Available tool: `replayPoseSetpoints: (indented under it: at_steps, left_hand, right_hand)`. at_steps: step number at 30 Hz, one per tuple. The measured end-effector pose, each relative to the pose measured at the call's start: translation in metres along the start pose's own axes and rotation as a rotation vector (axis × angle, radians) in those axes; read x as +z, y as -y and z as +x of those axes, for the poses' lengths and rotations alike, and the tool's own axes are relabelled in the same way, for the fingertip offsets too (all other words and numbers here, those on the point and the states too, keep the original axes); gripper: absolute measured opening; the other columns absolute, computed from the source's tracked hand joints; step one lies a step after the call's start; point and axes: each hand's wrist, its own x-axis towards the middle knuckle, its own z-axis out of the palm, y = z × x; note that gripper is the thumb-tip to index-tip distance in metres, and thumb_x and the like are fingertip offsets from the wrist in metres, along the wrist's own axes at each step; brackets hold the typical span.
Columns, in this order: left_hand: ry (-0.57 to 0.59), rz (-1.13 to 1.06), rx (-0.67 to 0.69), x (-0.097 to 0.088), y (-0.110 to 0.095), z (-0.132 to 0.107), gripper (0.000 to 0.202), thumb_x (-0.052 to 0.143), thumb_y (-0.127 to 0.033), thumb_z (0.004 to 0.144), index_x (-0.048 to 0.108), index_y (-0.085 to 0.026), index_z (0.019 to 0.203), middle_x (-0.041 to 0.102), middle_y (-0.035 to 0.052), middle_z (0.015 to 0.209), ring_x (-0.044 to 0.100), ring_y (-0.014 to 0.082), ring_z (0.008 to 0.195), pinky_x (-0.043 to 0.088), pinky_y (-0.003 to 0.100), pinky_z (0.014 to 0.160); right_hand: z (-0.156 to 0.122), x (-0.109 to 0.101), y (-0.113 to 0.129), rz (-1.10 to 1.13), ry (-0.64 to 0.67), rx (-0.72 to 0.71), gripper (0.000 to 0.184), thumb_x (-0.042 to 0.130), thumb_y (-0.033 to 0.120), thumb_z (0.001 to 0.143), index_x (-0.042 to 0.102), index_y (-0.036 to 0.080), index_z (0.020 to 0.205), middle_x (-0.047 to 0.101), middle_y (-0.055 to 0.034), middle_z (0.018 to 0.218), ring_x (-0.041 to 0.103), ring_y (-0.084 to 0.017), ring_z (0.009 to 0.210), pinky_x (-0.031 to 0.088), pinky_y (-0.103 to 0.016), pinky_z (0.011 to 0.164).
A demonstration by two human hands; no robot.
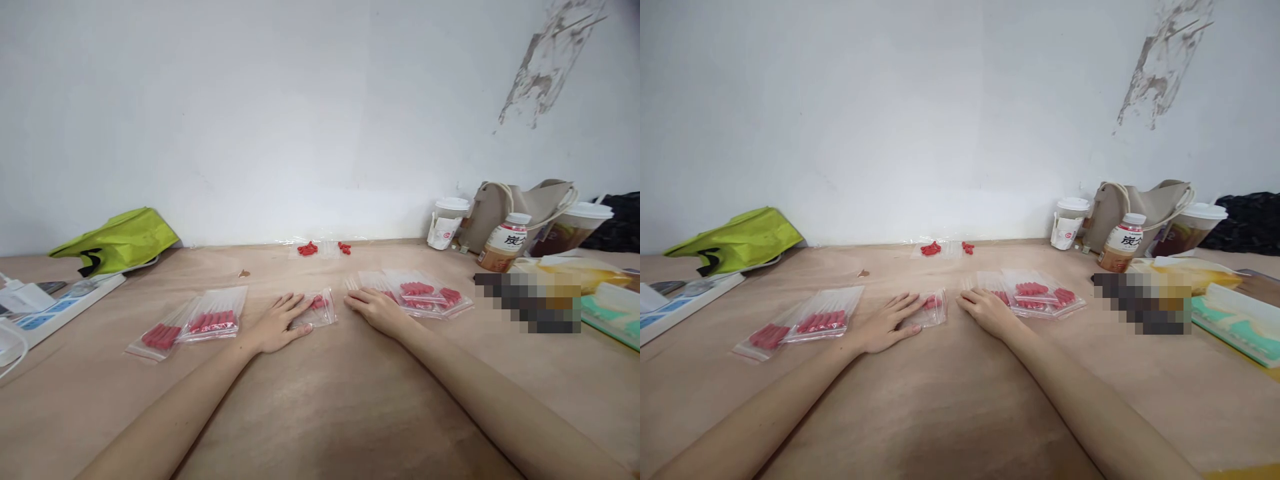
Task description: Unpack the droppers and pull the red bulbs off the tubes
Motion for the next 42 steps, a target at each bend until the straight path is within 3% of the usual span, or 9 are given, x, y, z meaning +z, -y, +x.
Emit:
replayPoseSetpoints:
  at_steps: [6, 11, 15, 20, 24, 28, 35, 40, 42]
  left_hand:
    - [0.001, 0.002, -0.011, -0.001, -0.001, -0.001, 0.062, 0.028, -0.061, 0.082, 0.014, -0.034, 0.136, 0.015, -0.0004, 0.144, 0.011, 0.026, 0.132, 0.013, 0.043, 0.106]
    - [0.005, -0.037, -0.008, 0.0, 0.0, -0.002, 0.066, 0.025, -0.059, 0.084, 0.009, -0.026, 0.138, 0.016, 0.0006, 0.144, 0.011, 0.0225, 0.132, 0.011, 0.039, 0.108]
    - [-0.006, -0.097, -0.004, 0.0, -0.002, -0.001, 0.052, 0.01, -0.047, 0.091, 0.02, -0.024, 0.137, 0.024, -0.0017, 0.142, 0.016, 0.0166, 0.132, 0.012, 0.035, 0.108]
    - [-0.039, -0.072, 0.046, 0.001, -0.005, 0.0, 0.049, 0.018, -0.047, 0.09, 0.028, -0.027, 0.134, 0.031, -0.0015, 0.139, 0.021, 0.0169, 0.13, 0.015, 0.036, 0.107]
    - [-0.017, -0.04, 0.083, 0.0, -0.004, -0.002, 0.055, 0.025, -0.052, 0.087, 0.018, -0.028, 0.137, 0.02, -0.0004, 0.143, 0.019, 0.0181, 0.131, 0.013, 0.037, 0.107]
    - [-0.007, -0.015, 0.077, 0.0, -0.004, -0.004, 0.061, 0.025, -0.054, 0.086, 0.011, -0.027, 0.138, 0.015, 0.0014, 0.145, 0.016, 0.0192, 0.132, 0.012, 0.036, 0.107]
    - [0.004, -0.006, 0.091, 0.0, -0.003, -0.003, 0.06, 0.024, -0.054, 0.087, 0.01, -0.027, 0.138, 0.015, 0.0015, 0.145, 0.014, 0.02, 0.132, 0.011, 0.037, 0.108]
    - [0.005, -0.004, 0.09, 0.001, -0.004, -0.004, 0.058, 0.023, -0.054, 0.087, 0.012, -0.028, 0.138, 0.015, 0.0017, 0.145, 0.013, 0.0191, 0.132, 0.01, 0.037, 0.108]
    - [-0.002, -0.014, 0.077, 0.001, -0.005, -0.003, 0.058, 0.023, -0.054, 0.087, 0.011, -0.028, 0.138, 0.015, 0.0017, 0.145, 0.014, 0.0193, 0.132, 0.01, 0.038, 0.108]
  right_hand:
    - [-0.001, -0.003, 0.001, 0.043, 0.017, 0.09, 0.029, 0.043, 0.027, 0.087, 0.053, 0.018, 0.113, 0.06, -0.0086, 0.106, 0.053, -0.02, 0.093, 0.04, -0.033, 0.077]
    - [0.003, -0.012, 0.009, 0.154, -0.091, 0.25, 0.019, 0.048, 0.029, 0.084, 0.063, 0.019, 0.091, 0.063, -0.0069, 0.086, 0.052, -0.019, 0.082, 0.037, -0.032, 0.073]
    - [0.012, -0.011, 0.024, 0.291, -0.141, 0.29, 0.017, 0.05, 0.025, 0.082, 0.065, 0.019, 0.086, 0.059, -0.0052, 0.075, 0.05, -0.016, 0.073, 0.037, -0.029, 0.069]
    - [0.025, -0.009, 0.042, 0.243, -0.018, 0.313, 0.012, 0.055, 0.026, 0.078, 0.063, 0.021, 0.084, 0.059, -0.0035, 0.075, 0.05, -0.017, 0.078, 0.033, -0.03, 0.07]
    - [0.036, -0.008, 0.047, 0.152, 0.1, 0.353, 0.015, 0.056, 0.031, 0.077, 0.061, 0.019, 0.085, 0.06, -0.0053, 0.08, 0.051, -0.02, 0.082, 0.032, -0.032, 0.073]
    - [0.041, -0.009, 0.048, 0.176, 0.13, 0.363, 0.019, 0.059, 0.034, 0.075, 0.058, 0.019, 0.085, 0.059, -0.0062, 0.088, 0.05, -0.021, 0.088, 0.032, -0.033, 0.075]
    - [0.038, -0.003, 0.046, 0.471, 0.064, 0.351, 0.019, 0.062, 0.022, 0.07, 0.055, 0.017, 0.088, 0.06, -0.003, 0.083, 0.051, -0.016, 0.082, 0.037, -0.026, 0.071]
    - [0.038, -0.008, 0.047, 0.531, 0.023, 0.314, 0.007, 0.059, 0.015, 0.07, 0.056, 0.017, 0.076, 0.059, -0.001, 0.075, 0.052, -0.013, 0.073, 0.038, -0.024, 0.066]
    - [0.036, -0.013, 0.045, 0.571, 0.008, 0.348, 0.011, 0.056, 0.01, 0.069, 0.056, 0.017, 0.077, 0.059, -0.0001, 0.074, 0.052, -0.012, 0.069, 0.039, -0.022, 0.063]
